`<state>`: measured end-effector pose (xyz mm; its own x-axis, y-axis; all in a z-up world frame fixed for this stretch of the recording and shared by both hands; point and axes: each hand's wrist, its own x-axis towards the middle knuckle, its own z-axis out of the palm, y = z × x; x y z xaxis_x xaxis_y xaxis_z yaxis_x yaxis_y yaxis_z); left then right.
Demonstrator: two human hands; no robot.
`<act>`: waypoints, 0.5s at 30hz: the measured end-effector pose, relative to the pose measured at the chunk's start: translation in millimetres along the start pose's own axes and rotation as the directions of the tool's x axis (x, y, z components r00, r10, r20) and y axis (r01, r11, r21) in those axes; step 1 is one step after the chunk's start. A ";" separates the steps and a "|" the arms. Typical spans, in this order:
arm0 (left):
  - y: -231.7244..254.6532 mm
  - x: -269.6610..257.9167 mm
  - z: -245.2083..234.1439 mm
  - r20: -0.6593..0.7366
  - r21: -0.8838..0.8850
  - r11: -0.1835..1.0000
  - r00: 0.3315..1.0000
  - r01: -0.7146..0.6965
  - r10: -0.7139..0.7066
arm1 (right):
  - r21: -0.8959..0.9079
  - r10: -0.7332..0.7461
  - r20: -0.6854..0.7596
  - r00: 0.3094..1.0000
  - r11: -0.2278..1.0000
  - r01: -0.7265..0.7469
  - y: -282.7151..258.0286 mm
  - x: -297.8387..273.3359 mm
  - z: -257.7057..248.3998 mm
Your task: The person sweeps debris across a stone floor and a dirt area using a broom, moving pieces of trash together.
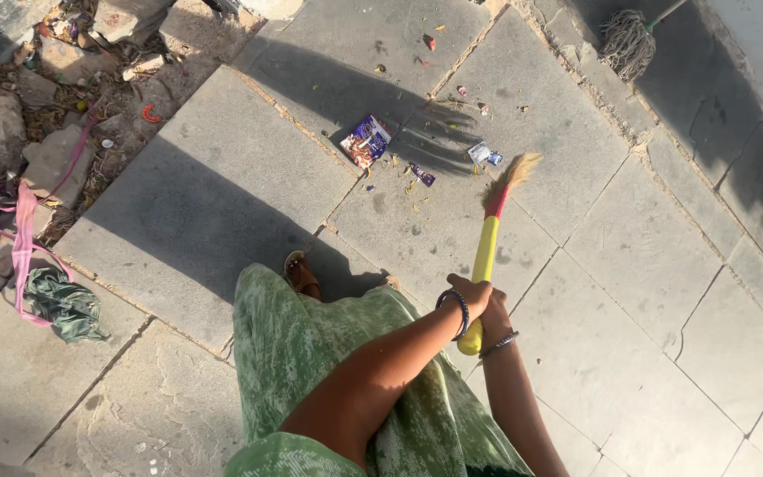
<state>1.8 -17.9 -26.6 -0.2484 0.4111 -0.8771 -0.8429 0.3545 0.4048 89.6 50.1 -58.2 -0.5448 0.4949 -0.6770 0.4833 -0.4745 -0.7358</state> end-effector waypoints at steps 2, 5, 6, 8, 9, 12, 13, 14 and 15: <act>-1.1 7.3 4.3 -0.026 0.059 0.996 0.997 0.069 -0.068 | -0.024 0.055 0.027 0.998 0.998 -0.054 6.2 -2.7 -5.4; 4.8 3.5 1.6 -0.066 0.078 0.982 0.984 0.170 -0.165 | -0.065 0.152 0.068 0.986 0.987 -0.148 15.2 0.9 -12.0; 4.5 -1.8 -1.9 -0.075 0.039 0.980 0.978 0.197 -0.194 | -0.079 0.185 0.082 0.979 0.981 -0.179 18.4 3.8 -13.9; 2.1 -13.0 -16.6 -0.158 0.041 0.980 0.969 0.196 -0.188 | -0.118 0.251 0.140 0.958 0.965 -0.236 24.8 19.1 -8.6; 1.3 -17.0 -25.8 -0.238 0.041 0.981 0.956 0.189 -0.174 | -0.154 0.282 0.167 0.945 0.954 -0.257 30.2 23.4 -4.3; -1.8 -22.7 -53.2 -0.348 -0.060 0.991 0.928 0.116 -0.130 | -0.266 0.319 0.260 0.911 0.931 -0.250 46.5 38.5 18.4; 1.3 -21.7 -60.1 -0.362 -0.080 0.991 0.923 0.111 -0.132 | -0.308 0.311 0.301 0.902 0.927 -0.217 48.1 48.3 29.3; 5.4 -20.6 -67.4 -0.422 -0.074 0.992 0.898 0.099 -0.121 | -0.352 0.281 0.357 0.891 0.924 -0.151 48.9 58.4 41.2; 8.5 -21.0 -73.2 -0.478 -0.070 0.993 0.871 0.093 -0.115 | -0.400 0.253 0.410 0.876 0.913 -0.076 49.4 66.0 51.4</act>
<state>-35.0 -84.9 -23.7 -0.3476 -0.0836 -0.9339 -0.8934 0.3318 0.3028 42.4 21.9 -138.3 -0.6364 0.0149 -0.7712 0.7570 -0.1801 -0.6281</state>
